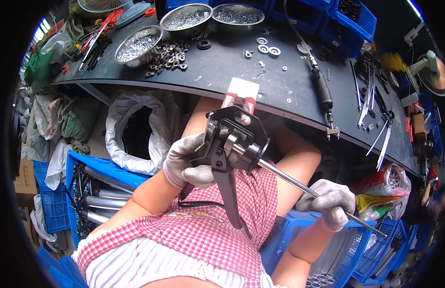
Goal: Assembling mechanical components into a cylindrical housing using tools and fasteners.
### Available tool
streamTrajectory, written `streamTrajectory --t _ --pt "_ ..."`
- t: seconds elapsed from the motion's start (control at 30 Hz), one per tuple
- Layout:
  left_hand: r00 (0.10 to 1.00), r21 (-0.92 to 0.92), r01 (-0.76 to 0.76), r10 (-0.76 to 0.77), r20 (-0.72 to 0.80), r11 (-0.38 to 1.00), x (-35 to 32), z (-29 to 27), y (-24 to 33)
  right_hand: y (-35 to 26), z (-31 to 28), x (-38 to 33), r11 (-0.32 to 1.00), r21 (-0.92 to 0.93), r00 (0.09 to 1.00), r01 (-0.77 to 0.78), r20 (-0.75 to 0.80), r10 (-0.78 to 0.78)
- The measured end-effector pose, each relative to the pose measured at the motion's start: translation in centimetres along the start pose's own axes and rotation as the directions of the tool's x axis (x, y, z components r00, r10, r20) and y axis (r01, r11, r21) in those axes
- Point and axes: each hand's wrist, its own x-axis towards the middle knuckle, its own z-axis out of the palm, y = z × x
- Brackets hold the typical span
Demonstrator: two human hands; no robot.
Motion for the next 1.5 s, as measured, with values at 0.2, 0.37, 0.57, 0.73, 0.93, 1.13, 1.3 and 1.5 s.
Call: streamTrajectory --t 0.2,0.37,0.57,0.73,0.93,1.13,1.3,1.5 --pt "1.000 -0.019 0.015 -0.015 0.014 1.000 0.1 0.6 -0.2 0.2 1.8 0.0 0.997 0.077 0.988 0.027 -0.155 -0.015" --pt "0.998 0.071 -0.008 0.012 -0.054 0.997 0.2 0.5 -0.5 0.4 2.1 -1.3 0.999 0.037 0.967 -0.017 -0.254 0.025" --pt "0.988 0.067 0.033 -0.022 -0.156 0.997 0.0 1.0 -0.4 -0.1 1.3 -1.9 0.995 0.089 0.968 -0.050 -0.241 0.070" --pt "0.929 0.141 0.029 0.026 -0.370 0.990 0.1 2.1 -0.7 -1.0 0.6 -1.4 0.998 0.024 0.978 -0.050 -0.203 0.054" --pt "0.869 0.171 0.059 0.034 -0.494 0.984 0.6 2.4 -0.6 -1.3 0.0 -1.1 0.997 0.001 0.981 -0.077 -0.177 0.076" --pt "0.912 0.203 0.032 0.054 -0.406 0.979 0.5 1.1 -0.6 -0.8 -0.1 -1.0 0.994 0.062 0.986 -0.090 -0.136 0.097" --pt "0.950 0.211 0.002 0.064 -0.305 0.977 0.2 0.7 -1.2 -0.1 0.2 -1.2 0.979 0.159 0.979 -0.127 -0.141 0.150" --pt "0.978 0.243 0.027 0.025 -0.209 0.970 0.3 -0.3 -0.8 1.0 1.9 -0.7 0.959 0.225 0.960 -0.170 -0.181 0.213"
